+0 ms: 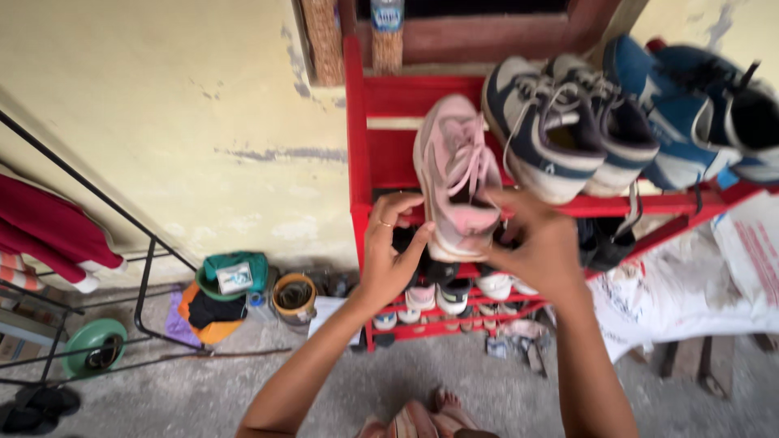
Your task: The person removes the laces from a pink sneaker, then re-laces it by threading the laces through the eyelets and tying a bow. The shoe is placed back on the red shoe rack after completion.
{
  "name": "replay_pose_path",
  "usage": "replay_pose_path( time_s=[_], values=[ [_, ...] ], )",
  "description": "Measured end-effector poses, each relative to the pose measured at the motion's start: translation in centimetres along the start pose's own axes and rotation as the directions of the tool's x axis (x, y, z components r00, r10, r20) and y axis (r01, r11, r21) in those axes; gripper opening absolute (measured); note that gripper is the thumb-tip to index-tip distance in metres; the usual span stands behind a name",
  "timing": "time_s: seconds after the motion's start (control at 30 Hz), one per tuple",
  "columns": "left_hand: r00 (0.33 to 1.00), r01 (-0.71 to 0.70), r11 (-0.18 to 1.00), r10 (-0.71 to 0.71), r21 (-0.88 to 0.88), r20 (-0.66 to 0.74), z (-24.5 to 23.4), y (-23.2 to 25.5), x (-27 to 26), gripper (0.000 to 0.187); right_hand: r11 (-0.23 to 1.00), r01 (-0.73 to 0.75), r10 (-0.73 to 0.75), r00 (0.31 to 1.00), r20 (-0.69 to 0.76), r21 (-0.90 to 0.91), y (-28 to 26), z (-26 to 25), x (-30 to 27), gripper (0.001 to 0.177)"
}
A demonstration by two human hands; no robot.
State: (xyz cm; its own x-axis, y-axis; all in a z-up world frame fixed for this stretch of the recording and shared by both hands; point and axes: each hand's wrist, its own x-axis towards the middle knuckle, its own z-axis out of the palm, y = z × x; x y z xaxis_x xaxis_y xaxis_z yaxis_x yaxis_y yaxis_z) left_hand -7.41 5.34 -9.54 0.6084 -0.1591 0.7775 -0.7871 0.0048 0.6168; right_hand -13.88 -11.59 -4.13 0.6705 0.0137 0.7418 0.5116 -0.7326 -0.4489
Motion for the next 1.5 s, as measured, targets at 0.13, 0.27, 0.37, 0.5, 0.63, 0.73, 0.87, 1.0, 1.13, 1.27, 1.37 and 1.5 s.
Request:
replay_pose_path(
  time_s=[0.13,0.27,0.37,0.5,0.63,0.73,0.87,1.0,1.13,1.27,1.37,1.5],
  values=[
    [0.863,0.461,0.743,-0.502,-0.485,0.051,2.5,-2.4,-4.6,0.038,0.988,-0.118,0.128,0.986,0.104,-0.099,-0.1,2.6,-4.1,0.042],
    [0.757,0.598,0.382,-0.558,-0.705,0.34,2.9,-3.8,-7.7,0.068,0.972,0.114,-0.099,0.992,0.079,-0.204,1.1,3.4,-9.6,0.039],
    [0.867,0.496,0.651,-0.41,-0.574,0.284,3.8,-4.0,-8.6,0.092,0.955,0.102,-0.066,0.988,0.137,-0.277,1.4,3.9,-14.4,0.034],
    [0.871,0.477,0.769,-0.351,-0.425,0.343,4.1,-2.2,-11.6,0.108,0.968,0.127,-0.103,0.988,0.118,-0.216,0.2,3.9,-19.1,0.037],
    [0.762,0.642,0.65,-0.48,-0.407,0.435,4.9,-2.0,-15.3,0.102,0.995,-0.045,0.037,0.996,-0.08,-0.093,-1.3,2.9,-20.8,0.043],
    [0.693,0.714,0.605,-0.537,-0.353,0.481,5.7,-2.8,-18.1,0.1,0.911,-0.412,0.405,0.906,-0.127,-0.036,-1.4,3.0,-20.6,0.05],
    [0.678,0.727,0.591,-0.539,-0.349,0.499,6.3,-5.1,-20.5,0.104,0.805,-0.593,0.592,0.803,0.069,-0.019,-0.5,4.1,-20.4,0.052],
    [0.699,0.679,0.674,-0.472,-0.292,0.537,5.0,-7.4,-21.7,0.103,0.795,-0.606,0.606,0.795,0.031,-0.022,0.6,6.3,-21.5,0.05],
    [0.667,0.722,0.609,-0.484,-0.329,0.566,4.2,-9.0,-21.6,0.1,0.861,-0.473,0.472,0.88,-0.053,-0.186,1.6,8.8,-22.7,0.052],
    [0.7,0.676,0.709,-0.533,-0.201,0.476,3.5,-9.6,-22.0,0.098,0.904,-0.347,0.349,0.936,-0.038,-0.25,1.6,10.3,-23.9,0.051],
    [0.779,0.583,0.79,-0.479,-0.187,0.405,3.1,-9.5,-21.8,0.093,0.904,-0.396,0.394,0.918,-0.046,-0.159,2.2,10.5,-23.5,0.05],
    [0.886,0.409,0.909,-0.375,-0.077,0.273,3.4,-8.7,-21.5,0.082,0.72,-0.692,0.688,0.721,0.08,0.047,2.9,11.0,-22.9,0.073]
  ],
)
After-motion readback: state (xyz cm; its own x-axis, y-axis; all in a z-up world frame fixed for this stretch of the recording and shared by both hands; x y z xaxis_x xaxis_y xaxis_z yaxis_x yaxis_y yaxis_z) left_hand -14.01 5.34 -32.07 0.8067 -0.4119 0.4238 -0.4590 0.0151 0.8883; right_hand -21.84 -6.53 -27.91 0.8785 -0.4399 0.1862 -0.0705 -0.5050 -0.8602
